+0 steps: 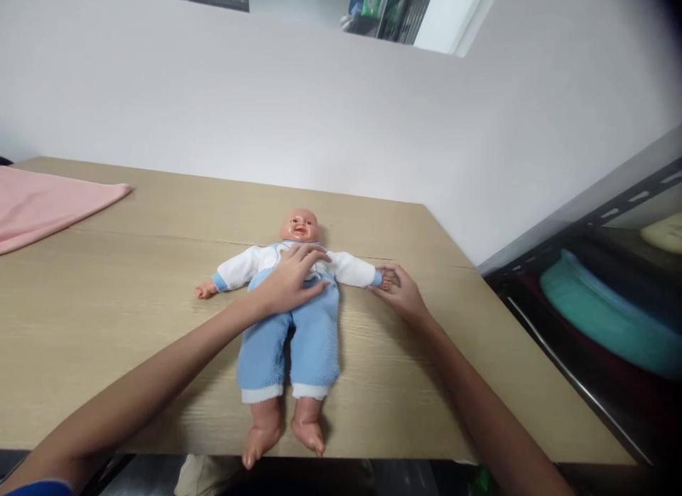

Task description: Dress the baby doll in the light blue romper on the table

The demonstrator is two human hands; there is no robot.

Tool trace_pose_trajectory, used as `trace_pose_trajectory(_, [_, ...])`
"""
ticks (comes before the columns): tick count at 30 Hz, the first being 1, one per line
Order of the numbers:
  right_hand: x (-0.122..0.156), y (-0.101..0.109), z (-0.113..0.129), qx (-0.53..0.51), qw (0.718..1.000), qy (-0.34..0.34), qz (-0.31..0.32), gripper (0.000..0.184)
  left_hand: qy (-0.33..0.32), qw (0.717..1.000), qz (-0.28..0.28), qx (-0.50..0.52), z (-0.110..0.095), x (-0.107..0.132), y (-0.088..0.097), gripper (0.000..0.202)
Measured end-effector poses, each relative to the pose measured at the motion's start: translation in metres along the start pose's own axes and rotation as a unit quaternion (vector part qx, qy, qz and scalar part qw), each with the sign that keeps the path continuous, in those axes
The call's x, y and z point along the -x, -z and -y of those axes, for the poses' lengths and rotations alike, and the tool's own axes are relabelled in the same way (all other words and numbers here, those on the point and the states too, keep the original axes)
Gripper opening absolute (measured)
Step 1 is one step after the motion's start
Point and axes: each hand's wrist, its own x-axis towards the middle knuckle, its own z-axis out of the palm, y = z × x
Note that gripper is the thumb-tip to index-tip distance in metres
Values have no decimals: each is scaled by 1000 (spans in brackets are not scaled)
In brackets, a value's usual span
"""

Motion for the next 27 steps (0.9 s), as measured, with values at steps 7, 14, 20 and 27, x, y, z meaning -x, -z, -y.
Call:
trace_pose_trajectory(7, [-25, -31, 104, -141, 984, 110, -16, 84, 42, 997, 32, -59, 12, -73, -41, 51])
trace_pose_trajectory(14, [13, -80, 66, -162, 987, 4, 15, 59, 151, 945, -183, 224, 35, -61, -25, 31])
trace_pose_trajectory(20, [15, -115, 65, -281, 945, -43, 160, 47, 234, 852, -325, 336, 38, -50, -8, 48])
trace_pose_trajectory(27, [-16, -149, 105, -334, 922, -49, 189, 46, 262, 758, -441, 403, 62, -40, 13, 50])
